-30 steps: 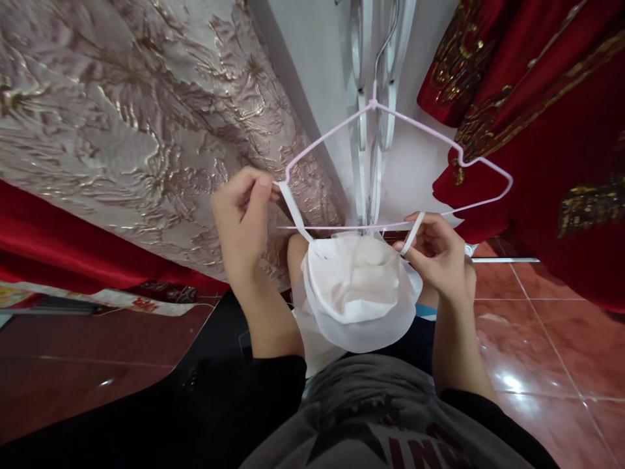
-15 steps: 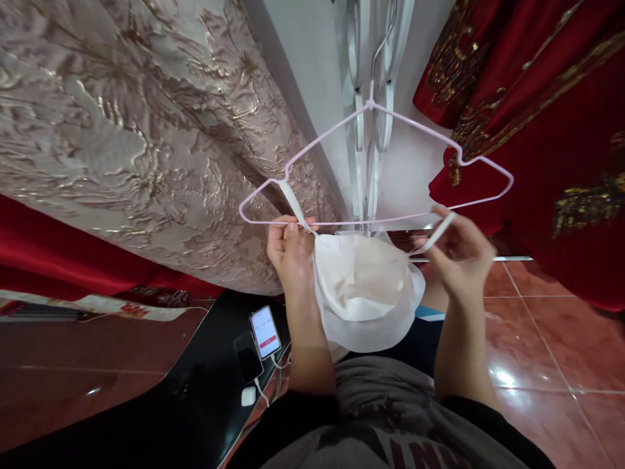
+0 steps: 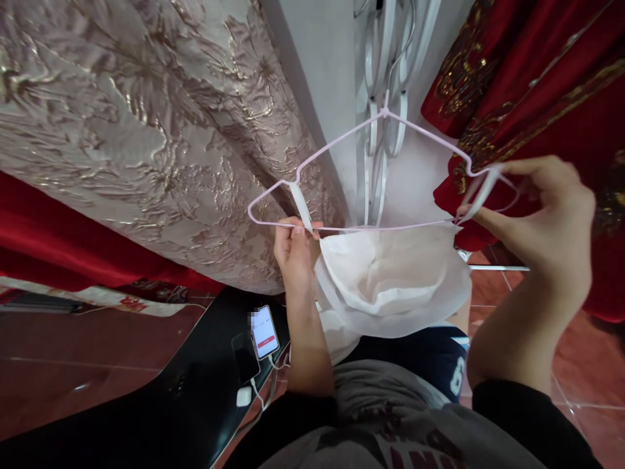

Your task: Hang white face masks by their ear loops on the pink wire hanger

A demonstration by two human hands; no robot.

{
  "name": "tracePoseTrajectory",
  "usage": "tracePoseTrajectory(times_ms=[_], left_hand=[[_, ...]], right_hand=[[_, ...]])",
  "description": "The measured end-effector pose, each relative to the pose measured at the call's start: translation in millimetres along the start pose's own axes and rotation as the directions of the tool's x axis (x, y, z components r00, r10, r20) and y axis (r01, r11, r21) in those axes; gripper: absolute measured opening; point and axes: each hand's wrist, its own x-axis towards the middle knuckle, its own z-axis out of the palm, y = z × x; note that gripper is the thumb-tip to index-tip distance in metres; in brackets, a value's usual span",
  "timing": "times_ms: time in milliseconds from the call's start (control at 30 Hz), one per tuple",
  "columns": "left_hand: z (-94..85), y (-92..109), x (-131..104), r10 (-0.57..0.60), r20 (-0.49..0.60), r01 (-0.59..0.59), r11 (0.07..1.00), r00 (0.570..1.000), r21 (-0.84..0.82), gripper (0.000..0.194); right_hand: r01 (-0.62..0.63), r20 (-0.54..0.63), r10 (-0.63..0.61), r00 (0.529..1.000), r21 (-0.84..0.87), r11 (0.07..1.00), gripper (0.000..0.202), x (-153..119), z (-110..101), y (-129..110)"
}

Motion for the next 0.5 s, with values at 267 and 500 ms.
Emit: tracePoseTrajectory(times_ms=[267, 500], left_hand=[[-0.2, 7.2, -6.1, -0.093, -0.011, 0.093, 0.995, 0.996, -0.023, 0.035], [0.6, 4.6, -8.1, -0.033, -0.012, 0.034, 0.996, 0.999, 0.079, 0.034]], right_hand=[[0.264, -0.109, -0.25, 0.962, 0.142, 0.954, 0.013, -18.4, 22.1, -51.7], [-0.231, 0.33, 0.118, 0.937, 0.329, 0.916, 0.029, -73.0, 70.4, -56.5]])
